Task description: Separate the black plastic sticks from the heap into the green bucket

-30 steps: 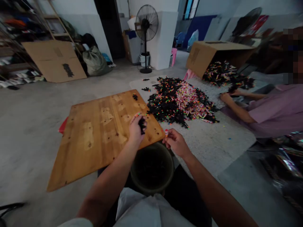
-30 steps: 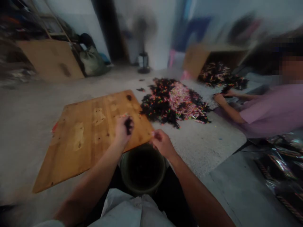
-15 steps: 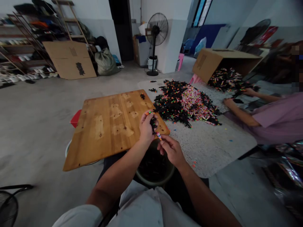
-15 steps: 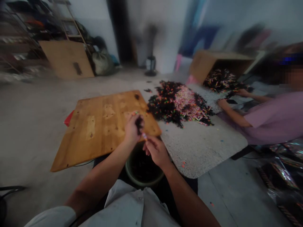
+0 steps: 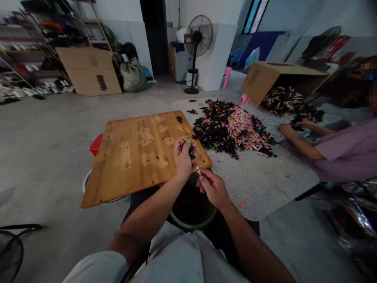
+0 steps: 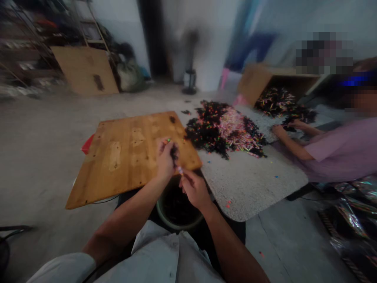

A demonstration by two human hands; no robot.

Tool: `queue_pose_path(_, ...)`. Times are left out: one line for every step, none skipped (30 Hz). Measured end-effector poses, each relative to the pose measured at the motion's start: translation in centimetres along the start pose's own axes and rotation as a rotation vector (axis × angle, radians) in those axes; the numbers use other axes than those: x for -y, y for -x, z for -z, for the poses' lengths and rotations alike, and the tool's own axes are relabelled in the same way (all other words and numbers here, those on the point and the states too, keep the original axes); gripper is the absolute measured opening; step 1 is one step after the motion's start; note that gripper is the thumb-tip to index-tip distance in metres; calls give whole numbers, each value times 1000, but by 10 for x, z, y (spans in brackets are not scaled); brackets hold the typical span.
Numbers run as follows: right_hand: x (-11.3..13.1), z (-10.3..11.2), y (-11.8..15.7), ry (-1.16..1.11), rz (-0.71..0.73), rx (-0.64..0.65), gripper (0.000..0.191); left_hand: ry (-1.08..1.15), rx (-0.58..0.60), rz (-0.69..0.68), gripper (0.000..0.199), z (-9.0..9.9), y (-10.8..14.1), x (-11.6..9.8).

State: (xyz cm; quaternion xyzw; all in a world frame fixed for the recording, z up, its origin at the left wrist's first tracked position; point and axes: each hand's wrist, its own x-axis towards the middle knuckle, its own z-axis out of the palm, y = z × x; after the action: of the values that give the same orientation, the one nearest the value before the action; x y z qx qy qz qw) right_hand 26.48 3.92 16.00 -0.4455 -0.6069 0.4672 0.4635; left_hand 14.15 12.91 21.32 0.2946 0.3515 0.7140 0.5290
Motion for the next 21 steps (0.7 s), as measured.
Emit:
queue_pose_path(0, 0, 0, 45, 11, -7, 38, -1, -14, -28, 31, 0, 0, 1)
queue_pose_path(0, 0, 0, 99, 24, -17, 39, 1, -29, -60, 31, -1, 1, 2)
queue_pose_path(0, 0, 0, 155, 40, -27, 39, 2, -44, -93, 30, -1, 1, 2)
queue_pose_path(0, -1, 0, 211, 59, -39, 40, 2, -56, -125, 29, -2, 2, 2)
queue_pose_path(0, -2, 1, 265, 80, -50, 41, 1, -68, -155, 27, -3, 2, 3)
queue_pose_path(0, -3, 1, 316, 103, -57, 42, -3, -80, -179, 25, -3, 3, 3)
queue_pose_path(1, -5, 1, 360, 127, -61, 42, -8, -92, -190, 24, -4, 3, 4)
queue_pose_path(1, -6, 1, 396, 150, -60, 41, -14, -109, -186, 23, -4, 4, 5)
queue_pose_path(1, -7, 1, 424, 169, -54, 40, -20, -128, -165, 22, -4, 5, 7)
queue_pose_path(1, -7, 1, 445, 184, -47, 39, -26, -148, -131, 21, -3, 6, 11)
queue_pose_path(0, -7, 1, 460, 191, -36, 39, -34, -165, -90, 21, -2, 6, 15)
queue_pose_path(-1, -5, 1, 470, 186, -20, 38, -47, -175, -48, 21, 0, 7, 21)
queue_pose_path(-3, -3, 2, 475, 165, 5, 38, -67, -174, -7, 21, 3, 7, 27)
queue_pose_path(-6, 0, 3, 472, 128, 30, 37, -98, -159, 37, 21, 7, 6, 33)
queue_pose_path(-10, 4, 5, 462, 75, 45, 36, -146, -133, 80, 20, 13, 4, 40)
queue_pose_path(-15, 8, 8, 447, 10, 51, 35, -217, -97, 118, 18, 19, 2, 46)
queue_pose_path(-21, 13, 12, 437, -60, 49, 33, -306, -55, 148, 17, 27, -3, 51)
queue_pose_path(-29, 19, 17, 439, -122, 49, 31, -421, -15, 157, 15, 34, -9, 56)
queue_pose_path(-37, 24, 22, 454, -168, 66, 30, -560, 29, 131, 14, 41, -16, 60)
queue_pose_path(-46, 30, 27, 475, -199, 113, 31, -689, 62, 81, 15, 47, -25, 64)
queue_pose_path(-54, 37, 31, 491, -218, 184, 34, -804, 106, 26, 16, 50, -35, 69)
